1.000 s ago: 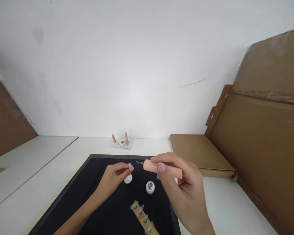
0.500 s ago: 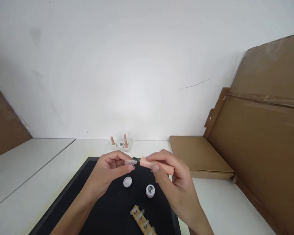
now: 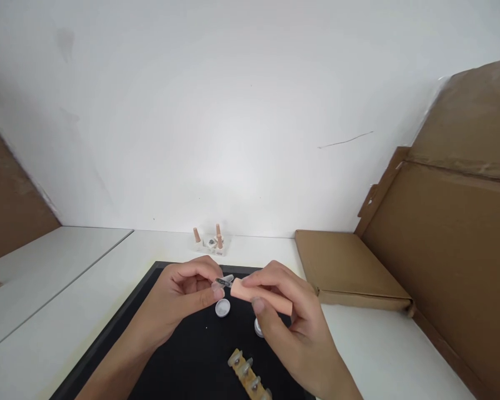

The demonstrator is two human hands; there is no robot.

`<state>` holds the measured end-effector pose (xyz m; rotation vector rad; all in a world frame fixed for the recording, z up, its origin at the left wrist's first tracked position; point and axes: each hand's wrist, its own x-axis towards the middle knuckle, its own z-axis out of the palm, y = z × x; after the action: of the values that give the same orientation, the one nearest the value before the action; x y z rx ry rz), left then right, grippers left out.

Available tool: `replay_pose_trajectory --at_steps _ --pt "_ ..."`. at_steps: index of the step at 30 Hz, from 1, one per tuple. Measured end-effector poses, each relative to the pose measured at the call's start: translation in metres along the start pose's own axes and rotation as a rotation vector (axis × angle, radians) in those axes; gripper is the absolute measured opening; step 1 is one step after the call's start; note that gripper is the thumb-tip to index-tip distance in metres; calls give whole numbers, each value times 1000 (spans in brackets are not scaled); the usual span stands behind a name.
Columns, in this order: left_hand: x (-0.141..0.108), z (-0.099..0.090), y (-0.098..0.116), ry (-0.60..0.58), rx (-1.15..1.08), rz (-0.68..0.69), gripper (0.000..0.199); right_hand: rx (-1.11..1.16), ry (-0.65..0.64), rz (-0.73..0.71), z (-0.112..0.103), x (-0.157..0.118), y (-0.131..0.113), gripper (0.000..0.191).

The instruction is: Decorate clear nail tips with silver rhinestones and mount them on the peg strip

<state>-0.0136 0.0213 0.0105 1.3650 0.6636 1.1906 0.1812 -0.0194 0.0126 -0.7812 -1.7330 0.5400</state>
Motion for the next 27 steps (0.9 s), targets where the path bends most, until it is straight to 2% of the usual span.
replay_pose_trajectory --at_steps 5,15,20,25,27 --pt "-2 -2 1 -2 -25 22 8 -45 -11 -64 3 1 -1 13" --pt "-8 3 2 -42 -47 31 11 -309 -6 -348 -1 -2 -8 32" --pt "-9 2 4 -51 -41 23 12 -464 19 -466 -2 1 -9 32" --pt "-8 2 3 -45 -5 31 11 -426 105 -490 -4 -2 -11 36" --pt "-8 2 2 -47 -5 32 12 -378 94 -462 -3 -4 -11 39"
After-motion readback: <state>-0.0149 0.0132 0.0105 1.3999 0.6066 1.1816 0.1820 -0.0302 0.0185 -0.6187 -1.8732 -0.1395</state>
